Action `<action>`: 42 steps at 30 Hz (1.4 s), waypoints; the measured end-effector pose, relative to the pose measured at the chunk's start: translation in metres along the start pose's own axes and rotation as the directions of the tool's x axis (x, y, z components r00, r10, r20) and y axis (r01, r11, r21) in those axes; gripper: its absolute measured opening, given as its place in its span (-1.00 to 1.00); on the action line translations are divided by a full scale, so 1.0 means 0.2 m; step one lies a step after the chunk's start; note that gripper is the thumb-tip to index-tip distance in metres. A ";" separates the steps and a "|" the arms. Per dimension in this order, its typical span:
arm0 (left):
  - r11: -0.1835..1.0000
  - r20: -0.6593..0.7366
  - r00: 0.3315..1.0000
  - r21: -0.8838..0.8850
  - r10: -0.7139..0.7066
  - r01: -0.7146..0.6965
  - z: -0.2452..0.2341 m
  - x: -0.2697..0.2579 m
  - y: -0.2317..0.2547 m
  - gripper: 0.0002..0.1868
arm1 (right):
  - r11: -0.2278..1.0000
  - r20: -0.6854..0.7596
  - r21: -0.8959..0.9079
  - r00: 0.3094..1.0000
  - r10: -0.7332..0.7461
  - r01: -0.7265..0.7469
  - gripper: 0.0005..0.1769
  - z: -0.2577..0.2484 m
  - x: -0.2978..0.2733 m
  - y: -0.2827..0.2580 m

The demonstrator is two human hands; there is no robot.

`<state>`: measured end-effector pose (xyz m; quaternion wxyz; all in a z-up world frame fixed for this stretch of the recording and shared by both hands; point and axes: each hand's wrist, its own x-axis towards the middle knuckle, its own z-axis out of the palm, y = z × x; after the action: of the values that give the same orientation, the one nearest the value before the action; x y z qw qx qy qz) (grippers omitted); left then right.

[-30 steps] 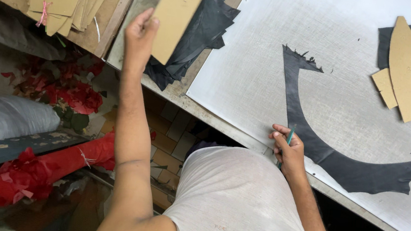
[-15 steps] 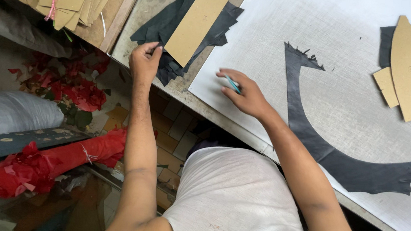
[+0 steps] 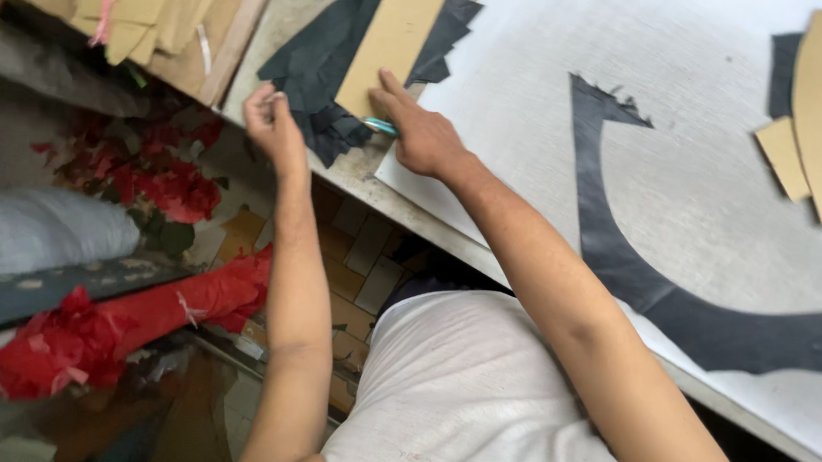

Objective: The person lays out black leather pieces on a white worktable, places cardboard templates on top, and uses a utility knife to cut the leather along the template edges. The person repeatedly picks up new leather pieces, aligns templates, cuts, and sets aside the cut pieces.

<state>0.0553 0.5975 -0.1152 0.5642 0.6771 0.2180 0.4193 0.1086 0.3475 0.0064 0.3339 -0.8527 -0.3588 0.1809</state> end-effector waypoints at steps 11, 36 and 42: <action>0.993 0.584 0.810 0.052 0.052 -0.101 0.44 -0.78 0.52 -0.84 | 0.843 -0.325 0.488 0.849 0.416 -0.226 -0.71 -0.22 -1.40 0.50; 0.476 0.808 0.246 -0.048 0.535 -0.878 1.27 -1.76 0.99 -0.88 | 0.803 -0.886 0.176 0.264 0.381 -0.570 -0.53 -0.87 -2.75 1.26; 0.673 0.868 0.393 0.095 0.305 -0.734 1.10 -1.96 1.08 -0.69 | 0.573 -0.643 0.589 0.099 0.759 -0.570 -0.75 -0.90 -2.89 1.28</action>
<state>-0.0200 0.1105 -0.0402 0.2484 0.9342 -0.1961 0.1645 -0.0580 -0.2887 -0.0049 0.4231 -0.8469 0.3046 -0.1047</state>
